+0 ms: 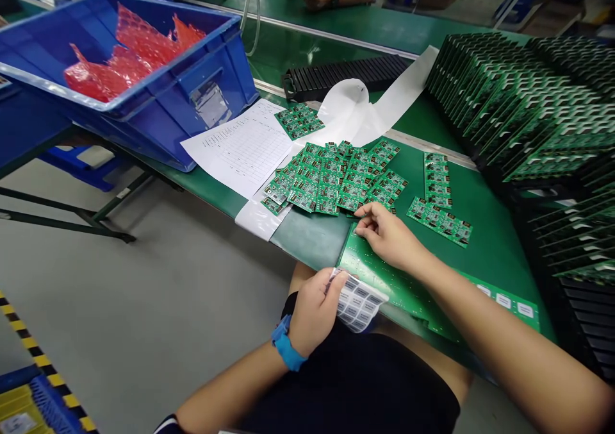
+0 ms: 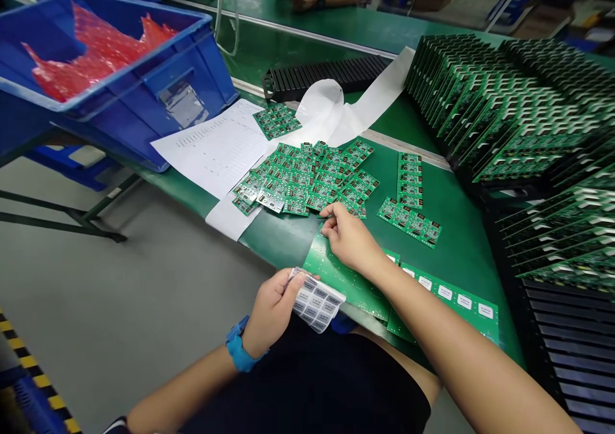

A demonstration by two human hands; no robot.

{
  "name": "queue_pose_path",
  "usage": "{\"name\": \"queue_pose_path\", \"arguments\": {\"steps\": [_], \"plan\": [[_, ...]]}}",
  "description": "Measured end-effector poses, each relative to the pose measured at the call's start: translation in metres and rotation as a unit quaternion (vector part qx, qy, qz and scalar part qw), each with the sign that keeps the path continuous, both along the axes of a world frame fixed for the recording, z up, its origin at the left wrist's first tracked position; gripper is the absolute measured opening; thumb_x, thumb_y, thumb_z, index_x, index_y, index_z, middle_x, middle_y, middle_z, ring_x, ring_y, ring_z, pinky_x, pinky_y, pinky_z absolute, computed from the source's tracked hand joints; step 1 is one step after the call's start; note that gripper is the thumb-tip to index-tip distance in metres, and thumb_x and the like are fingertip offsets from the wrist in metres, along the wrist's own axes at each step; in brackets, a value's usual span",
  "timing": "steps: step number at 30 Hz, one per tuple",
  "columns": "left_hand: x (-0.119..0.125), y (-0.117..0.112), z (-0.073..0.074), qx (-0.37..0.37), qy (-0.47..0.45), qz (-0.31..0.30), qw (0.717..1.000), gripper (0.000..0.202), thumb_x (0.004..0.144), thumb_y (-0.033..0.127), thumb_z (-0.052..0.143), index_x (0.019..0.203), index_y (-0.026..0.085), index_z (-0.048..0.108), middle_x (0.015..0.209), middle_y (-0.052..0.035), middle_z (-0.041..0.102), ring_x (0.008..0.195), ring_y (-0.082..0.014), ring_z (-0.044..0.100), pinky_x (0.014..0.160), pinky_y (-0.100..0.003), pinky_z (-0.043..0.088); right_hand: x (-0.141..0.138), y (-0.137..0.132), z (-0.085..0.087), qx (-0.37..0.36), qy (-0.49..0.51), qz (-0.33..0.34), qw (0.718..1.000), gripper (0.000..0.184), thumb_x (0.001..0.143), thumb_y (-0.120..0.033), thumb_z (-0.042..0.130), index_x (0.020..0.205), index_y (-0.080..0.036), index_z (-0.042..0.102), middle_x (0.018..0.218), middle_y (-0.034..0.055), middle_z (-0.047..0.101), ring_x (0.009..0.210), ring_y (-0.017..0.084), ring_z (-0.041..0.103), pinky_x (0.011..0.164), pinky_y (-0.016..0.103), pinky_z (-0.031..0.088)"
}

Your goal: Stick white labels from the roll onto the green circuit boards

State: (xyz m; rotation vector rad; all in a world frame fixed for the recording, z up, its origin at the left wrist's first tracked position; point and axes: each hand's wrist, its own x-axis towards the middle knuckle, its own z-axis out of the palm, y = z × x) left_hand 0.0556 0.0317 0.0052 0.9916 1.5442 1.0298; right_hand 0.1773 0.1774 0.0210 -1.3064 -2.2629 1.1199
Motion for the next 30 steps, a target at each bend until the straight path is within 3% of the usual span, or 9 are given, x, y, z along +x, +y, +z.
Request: {"name": "queue_pose_path", "arguments": {"steps": [2, 5, 9, 11, 15, 20, 24, 26, 30], "plan": [[0.0, -0.001, 0.0, -0.001, -0.005, -0.004, 1.0, 0.031, 0.091, 0.038, 0.04, 0.098, 0.02, 0.066, 0.085, -0.0019, 0.068, 0.072, -0.0143, 0.06, 0.067, -0.023, 0.046, -0.001, -0.002, 0.0, 0.028, -0.011, 0.004, 1.0, 0.025, 0.076, -0.011, 0.048, 0.099, -0.02, 0.044, 0.076, 0.0003, 0.059, 0.068, 0.014, 0.055, 0.064, 0.029, 0.045], [-0.001, -0.002, 0.001, -0.001, -0.019, -0.005, 1.0, 0.033, 0.092, 0.038, 0.038, 0.099, 0.019, 0.065, 0.087, -0.0031, 0.067, 0.075, -0.0152, 0.059, 0.071, -0.025, 0.046, -0.001, -0.009, 0.0, 0.134, -0.044, 0.028, 0.99, 0.019, 0.078, -0.011, 0.048, 0.095, -0.019, 0.049, 0.083, 0.0042, 0.06, 0.078, 0.019, 0.056, 0.071, 0.034, 0.046], [-0.001, -0.004, 0.004, 0.011, -0.063, 0.001, 0.998, 0.035, 0.094, 0.036, 0.033, 0.099, 0.019, 0.063, 0.088, -0.0032, 0.066, 0.079, -0.0151, 0.058, 0.075, -0.025, 0.046, 0.006, -0.027, 0.008, 0.253, -0.016, 0.003, 0.967, 0.017, 0.083, -0.016, 0.046, 0.097, -0.016, 0.056, 0.124, 0.0156, 0.044, 0.097, 0.021, 0.053, 0.081, 0.037, 0.045], [0.0, -0.005, 0.006, 0.023, -0.062, 0.004, 0.998, 0.034, 0.094, 0.034, 0.033, 0.096, 0.018, 0.063, 0.085, -0.0024, 0.063, 0.076, -0.014, 0.056, 0.074, -0.024, 0.045, 0.01, -0.038, 0.017, 0.215, 0.016, -0.006, 0.976, 0.019, 0.084, -0.021, 0.049, 0.101, -0.016, 0.057, 0.12, 0.0145, 0.046, 0.096, 0.02, 0.053, 0.081, 0.035, 0.045], [0.001, -0.007, 0.008, 0.039, -0.005, 0.003, 0.999, 0.032, 0.094, 0.033, 0.034, 0.081, 0.016, 0.059, 0.069, 0.0004, 0.054, 0.064, -0.0115, 0.048, 0.06, -0.021, 0.039, 0.012, -0.058, 0.033, 0.021, 0.024, 0.076, 0.997, 0.013, 0.082, -0.029, 0.056, 0.089, -0.021, 0.063, 0.087, 0.0036, 0.061, 0.086, 0.016, 0.056, 0.078, 0.031, 0.045], [0.002, -0.011, 0.004, 0.059, 0.058, 0.004, 0.997, 0.033, 0.093, 0.031, 0.035, 0.07, 0.016, 0.053, 0.062, 0.0025, 0.048, 0.058, -0.0098, 0.044, 0.055, -0.021, 0.034, 0.008, -0.067, 0.039, -0.097, 0.036, 0.073, 0.992, 0.012, 0.081, -0.029, 0.057, 0.077, -0.021, 0.063, 0.079, 0.0007, 0.061, 0.076, 0.013, 0.058, 0.071, 0.027, 0.045], [0.0, -0.014, -0.004, 0.051, 0.105, 0.015, 0.993, 0.039, 0.092, 0.033, 0.037, 0.058, 0.016, 0.045, 0.053, 0.0039, 0.039, 0.051, -0.0089, 0.038, 0.049, -0.022, 0.029, 0.009, -0.062, 0.042, -0.118, 0.037, 0.036, 0.992, 0.014, 0.079, -0.031, 0.058, 0.073, -0.02, 0.064, 0.077, 0.0005, 0.063, 0.074, 0.014, 0.059, 0.069, 0.027, 0.044], [-0.003, -0.016, -0.006, 0.047, 0.112, 0.022, 0.992, 0.039, 0.092, 0.034, 0.038, 0.059, 0.016, 0.049, 0.053, 0.0028, 0.045, 0.051, -0.0098, 0.042, 0.049, -0.021, 0.032, 0.01, -0.055, 0.04, -0.085, 0.033, -0.005, 0.996, 0.016, 0.079, -0.033, 0.057, 0.072, -0.02, 0.065, 0.078, 0.0011, 0.064, 0.075, 0.015, 0.059, 0.07, 0.028, 0.044], [-0.007, -0.019, -0.004, 0.087, 0.092, 0.004, 0.992, 0.03, 0.092, 0.028, 0.038, 0.087, 0.017, 0.066, 0.09, -0.0053, 0.068, 0.08, -0.0163, 0.06, 0.07, -0.024, 0.045, 0.008, -0.044, 0.028, -0.032, -0.034, -0.04, 0.998, 0.02, 0.079, -0.034, 0.054, 0.068, -0.021, 0.065, 0.071, 0.0014, 0.064, 0.069, 0.017, 0.059, 0.063, 0.029, 0.042]]}}
